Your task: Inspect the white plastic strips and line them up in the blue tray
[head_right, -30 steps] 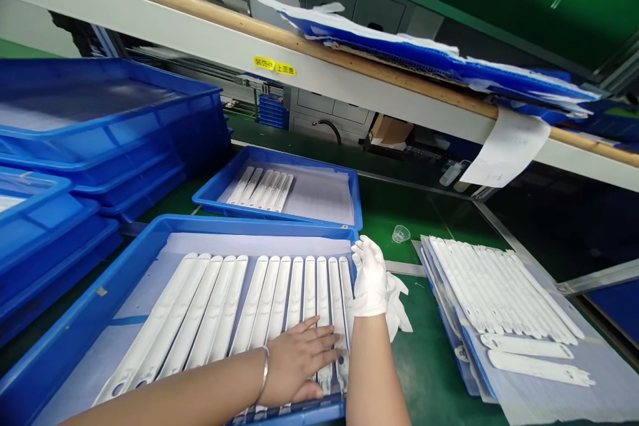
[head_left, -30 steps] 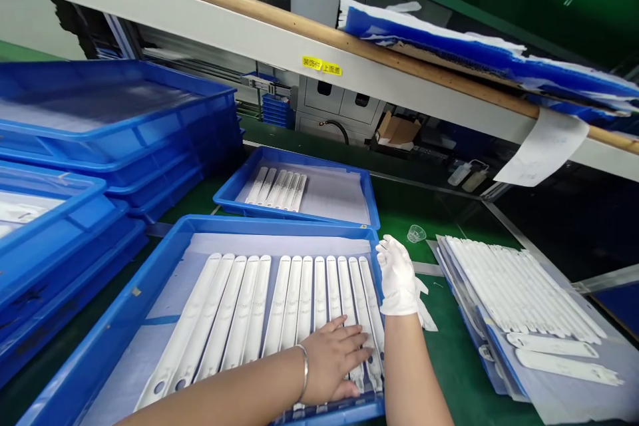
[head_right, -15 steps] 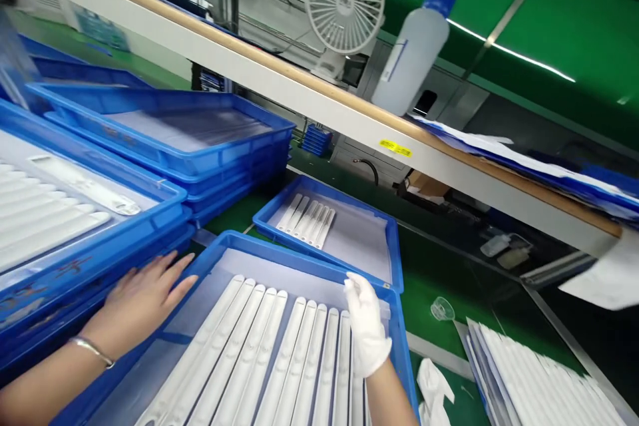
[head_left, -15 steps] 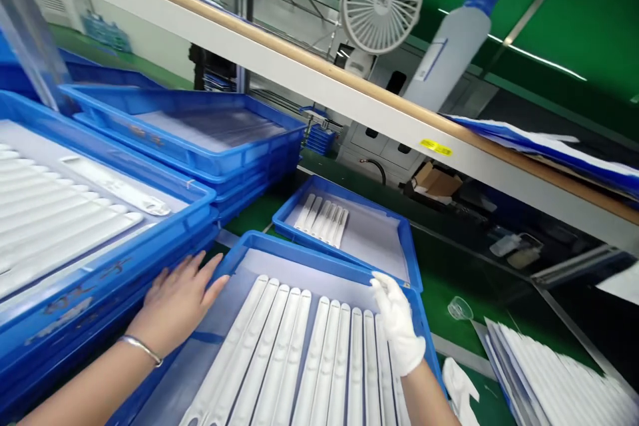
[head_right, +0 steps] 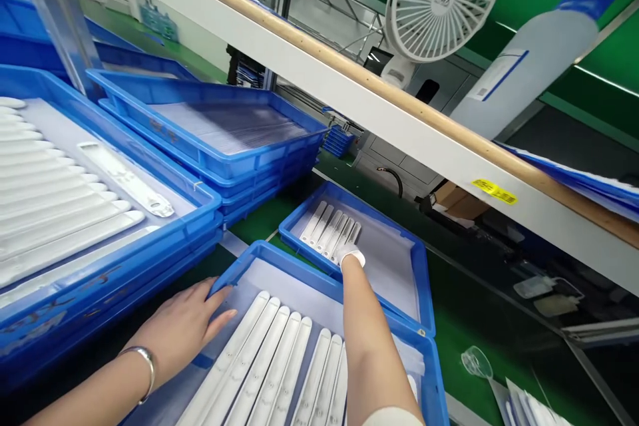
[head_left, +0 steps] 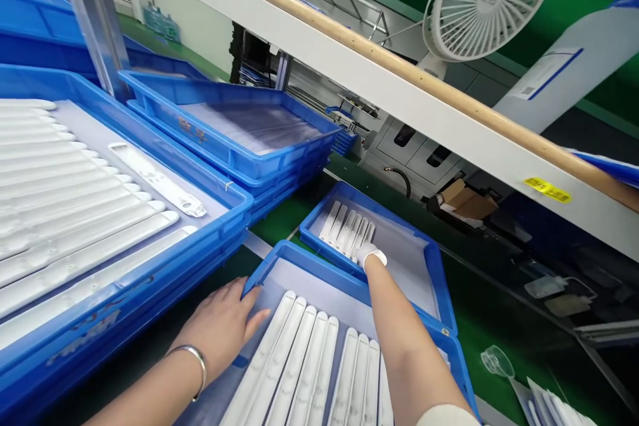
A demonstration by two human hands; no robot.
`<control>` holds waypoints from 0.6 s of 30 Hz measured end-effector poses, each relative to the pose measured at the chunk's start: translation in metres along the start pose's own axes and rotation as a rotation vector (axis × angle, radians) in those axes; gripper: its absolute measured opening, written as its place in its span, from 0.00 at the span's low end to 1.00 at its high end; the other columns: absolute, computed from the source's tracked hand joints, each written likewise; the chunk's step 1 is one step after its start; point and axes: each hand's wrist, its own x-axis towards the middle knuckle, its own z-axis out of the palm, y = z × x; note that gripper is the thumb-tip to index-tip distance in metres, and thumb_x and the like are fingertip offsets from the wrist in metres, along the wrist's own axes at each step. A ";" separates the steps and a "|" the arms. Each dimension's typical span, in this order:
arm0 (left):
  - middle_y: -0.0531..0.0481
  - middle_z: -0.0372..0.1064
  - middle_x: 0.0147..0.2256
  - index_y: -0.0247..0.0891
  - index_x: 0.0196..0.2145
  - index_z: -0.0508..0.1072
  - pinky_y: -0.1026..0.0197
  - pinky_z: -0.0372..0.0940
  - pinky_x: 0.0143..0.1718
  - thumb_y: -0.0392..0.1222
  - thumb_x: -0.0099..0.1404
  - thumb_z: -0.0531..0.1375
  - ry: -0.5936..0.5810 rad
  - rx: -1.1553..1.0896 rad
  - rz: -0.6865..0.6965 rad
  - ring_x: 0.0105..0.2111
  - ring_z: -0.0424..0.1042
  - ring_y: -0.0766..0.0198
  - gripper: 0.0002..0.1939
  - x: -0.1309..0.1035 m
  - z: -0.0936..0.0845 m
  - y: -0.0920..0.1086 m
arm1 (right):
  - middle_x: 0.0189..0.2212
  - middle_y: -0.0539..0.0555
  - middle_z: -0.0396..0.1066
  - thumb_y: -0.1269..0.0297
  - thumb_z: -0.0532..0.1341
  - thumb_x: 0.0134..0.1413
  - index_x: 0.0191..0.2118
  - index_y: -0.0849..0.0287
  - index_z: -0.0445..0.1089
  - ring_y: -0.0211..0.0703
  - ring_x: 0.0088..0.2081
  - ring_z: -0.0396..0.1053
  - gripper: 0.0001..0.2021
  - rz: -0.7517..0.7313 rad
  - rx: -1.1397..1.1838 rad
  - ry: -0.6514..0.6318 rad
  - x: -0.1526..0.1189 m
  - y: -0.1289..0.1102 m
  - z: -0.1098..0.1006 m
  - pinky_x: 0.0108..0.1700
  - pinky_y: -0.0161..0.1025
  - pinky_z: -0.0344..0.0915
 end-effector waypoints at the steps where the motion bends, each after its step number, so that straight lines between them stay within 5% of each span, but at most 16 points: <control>1: 0.37 0.62 0.56 0.39 0.56 0.69 0.47 0.60 0.54 0.55 0.67 0.46 -0.009 0.002 -0.003 0.56 0.62 0.45 0.28 0.000 -0.001 0.001 | 0.46 0.56 0.69 0.60 0.59 0.62 0.48 0.61 0.68 0.46 0.44 0.70 0.13 0.010 -0.003 -0.004 0.002 -0.001 0.003 0.45 0.46 0.69; 5: 0.35 0.64 0.53 0.38 0.55 0.70 0.46 0.62 0.52 0.55 0.68 0.47 -0.017 0.000 -0.010 0.53 0.65 0.45 0.27 0.000 -0.006 0.005 | 0.45 0.56 0.69 0.59 0.59 0.62 0.47 0.61 0.68 0.45 0.43 0.70 0.12 -0.020 0.045 0.032 -0.002 0.006 -0.003 0.44 0.44 0.69; 10: 0.35 0.66 0.51 0.37 0.54 0.71 0.46 0.63 0.49 0.52 0.68 0.49 0.067 -0.011 0.023 0.52 0.65 0.45 0.24 -0.001 -0.002 0.004 | 0.34 0.52 0.71 0.57 0.57 0.63 0.40 0.64 0.69 0.37 0.30 0.70 0.13 -0.134 0.211 0.060 -0.032 0.013 -0.043 0.33 0.37 0.70; 14: 0.37 0.59 0.59 0.38 0.53 0.70 0.43 0.54 0.58 0.50 0.67 0.52 0.276 -0.057 0.108 0.60 0.54 0.44 0.22 -0.005 -0.004 0.005 | 0.16 0.45 0.63 0.60 0.50 0.66 0.27 0.62 0.65 0.34 0.16 0.62 0.17 -0.339 0.362 -0.040 -0.095 0.016 -0.057 0.21 0.33 0.64; 18: 0.42 0.65 0.54 0.40 0.53 0.69 0.46 0.57 0.56 0.52 0.69 0.47 0.342 -0.387 0.112 0.55 0.62 0.49 0.22 -0.018 -0.019 0.033 | 0.09 0.45 0.60 0.64 0.48 0.59 0.26 0.57 0.60 0.38 0.12 0.61 0.12 -0.539 0.421 -0.139 -0.175 0.030 -0.032 0.16 0.34 0.60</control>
